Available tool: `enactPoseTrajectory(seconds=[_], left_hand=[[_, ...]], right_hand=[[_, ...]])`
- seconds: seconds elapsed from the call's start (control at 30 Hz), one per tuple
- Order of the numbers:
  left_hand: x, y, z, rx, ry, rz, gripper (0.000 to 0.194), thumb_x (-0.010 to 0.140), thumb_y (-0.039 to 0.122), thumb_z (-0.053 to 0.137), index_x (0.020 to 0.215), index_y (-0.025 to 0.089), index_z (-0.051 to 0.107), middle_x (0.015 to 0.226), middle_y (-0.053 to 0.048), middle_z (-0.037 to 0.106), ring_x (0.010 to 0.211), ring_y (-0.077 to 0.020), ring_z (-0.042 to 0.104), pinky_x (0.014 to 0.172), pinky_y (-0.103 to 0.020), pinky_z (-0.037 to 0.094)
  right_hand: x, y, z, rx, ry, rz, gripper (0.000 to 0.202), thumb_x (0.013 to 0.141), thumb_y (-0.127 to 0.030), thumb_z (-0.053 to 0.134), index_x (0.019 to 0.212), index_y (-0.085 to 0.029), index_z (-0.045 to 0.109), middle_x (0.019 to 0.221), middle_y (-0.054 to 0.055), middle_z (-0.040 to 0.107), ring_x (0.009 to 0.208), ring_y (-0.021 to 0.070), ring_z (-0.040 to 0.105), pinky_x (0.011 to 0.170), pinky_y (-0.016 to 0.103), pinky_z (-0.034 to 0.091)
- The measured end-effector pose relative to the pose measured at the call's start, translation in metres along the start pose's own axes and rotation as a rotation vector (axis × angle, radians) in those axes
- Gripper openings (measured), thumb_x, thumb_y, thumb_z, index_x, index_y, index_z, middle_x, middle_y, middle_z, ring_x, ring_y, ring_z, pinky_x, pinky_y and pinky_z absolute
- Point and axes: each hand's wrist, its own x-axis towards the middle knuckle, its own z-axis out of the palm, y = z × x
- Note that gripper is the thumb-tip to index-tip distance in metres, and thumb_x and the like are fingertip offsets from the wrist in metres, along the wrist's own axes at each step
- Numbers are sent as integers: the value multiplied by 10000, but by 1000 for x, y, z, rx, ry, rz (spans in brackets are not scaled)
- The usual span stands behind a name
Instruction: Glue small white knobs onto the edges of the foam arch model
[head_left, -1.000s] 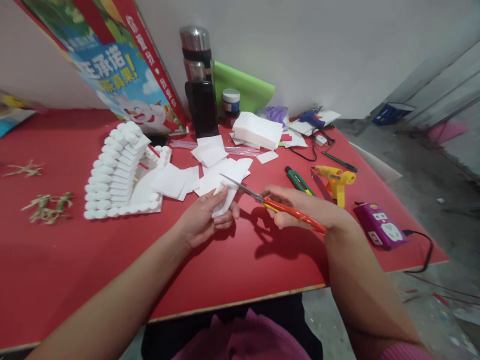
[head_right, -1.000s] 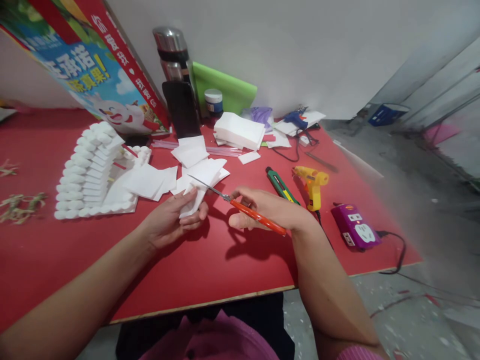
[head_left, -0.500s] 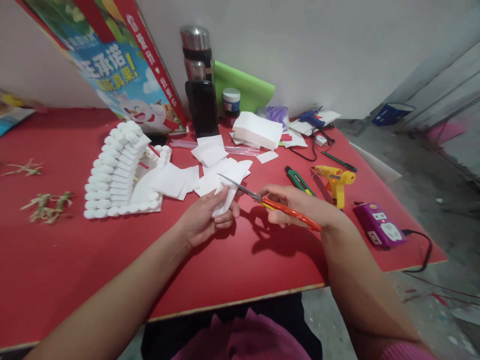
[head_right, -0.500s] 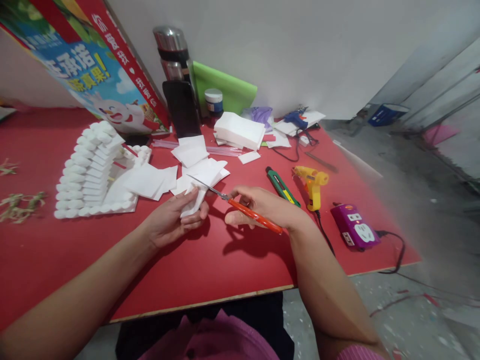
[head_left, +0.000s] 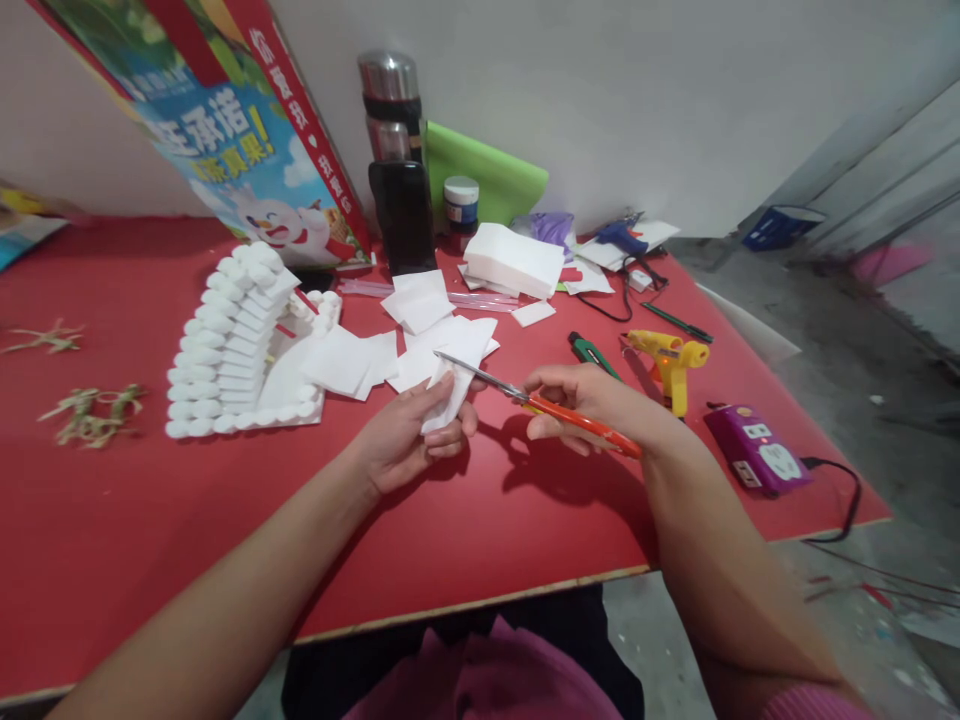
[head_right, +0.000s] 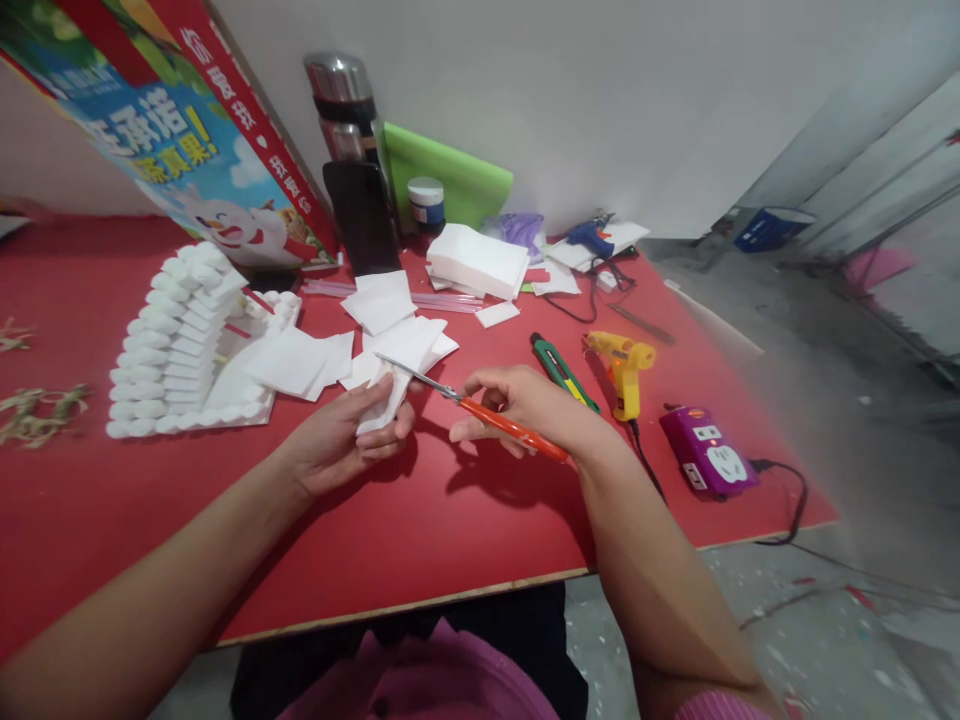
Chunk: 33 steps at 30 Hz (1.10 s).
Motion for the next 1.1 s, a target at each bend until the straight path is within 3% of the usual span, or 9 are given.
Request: enactPoseTrajectory(seconds=[0.17, 0.23, 0.33, 0.4, 0.5, 0.73, 0.9, 1.0, 1.1], left_hand=[[-1, 0, -1, -6, -6, 11, 215, 1043, 309, 652, 1037, 108, 727, 717, -90, 719, 409, -36, 391, 425, -136, 393], [-3, 6, 0, -34, 30, 41, 256, 1036, 308, 656, 1142, 86, 727, 776, -111, 743, 468, -73, 520, 481, -173, 489], [-7, 22, -1, -133, 102, 203, 382, 1043, 410, 621, 1235, 90, 702, 1101, -199, 789, 956, -246, 785, 810, -340, 668], [-9, 34, -4, -187, 123, 365, 463, 1050, 531, 566, 1258, 134, 682, 1320, -202, 746, 1325, -336, 688, 1013, -452, 642], [-10, 44, -11, -186, 163, 500, 594, 1037, 647, 523, 1285, 124, 657, 1429, -214, 690, 1506, -331, 544, 1122, -452, 587], [-5, 30, -11, 62, 151, 427, 575, 826, 417, 874, 1290, 142, 675, 1484, -205, 651, 1487, -349, 556, 1160, -449, 549], [-3, 21, -11, 160, 151, 359, 608, 800, 390, 892, 1320, 156, 681, 1433, -194, 663, 1401, -357, 617, 1108, -454, 580], [-2, 21, -15, 166, 149, 332, 591, 825, 397, 873, 1327, 150, 681, 1406, -202, 669, 1346, -358, 651, 1085, -464, 596], [-1, 20, -18, 173, 159, 334, 590, 832, 408, 865, 1327, 141, 684, 1378, -205, 675, 1285, -357, 684, 1057, -483, 612]], right_hand=[[0, -4, 4, 67, 51, 8, 473, 743, -532, 945, 950, -219, 658, 531, -100, 529, 335, 87, 436, 340, 237, 291], [3, -3, 6, 61, 140, -22, 475, 765, -572, 916, 949, -224, 651, 510, -97, 516, 348, 100, 450, 358, 241, 308], [10, 3, 5, -83, 399, -24, 481, 822, -641, 831, 1001, -232, 652, 529, -68, 559, 396, 142, 513, 423, 272, 367], [15, 7, 2, -286, 565, 13, 432, 873, -621, 773, 1007, -224, 670, 638, -6, 654, 509, 183, 600, 508, 304, 412], [21, 12, -1, -577, 686, 86, 282, 915, -472, 716, 987, -199, 710, 840, 85, 738, 755, 249, 687, 640, 336, 434], [27, 14, 3, -863, 652, 205, 294, 954, -423, 632, 1085, -172, 712, 959, 161, 750, 930, 342, 704, 700, 374, 420], [27, 14, 6, -992, 625, 204, 330, 1003, -487, 615, 1033, -175, 716, 949, 175, 755, 915, 342, 703, 693, 373, 430], [18, 13, 0, -932, 698, 157, 342, 1004, -523, 635, 958, -199, 732, 898, 152, 755, 886, 339, 703, 708, 387, 450], [0, 8, -18, -629, 800, -55, 327, 1055, -501, 575, 1051, -224, 750, 1003, 129, 770, 1002, 330, 705, 809, 413, 510]])
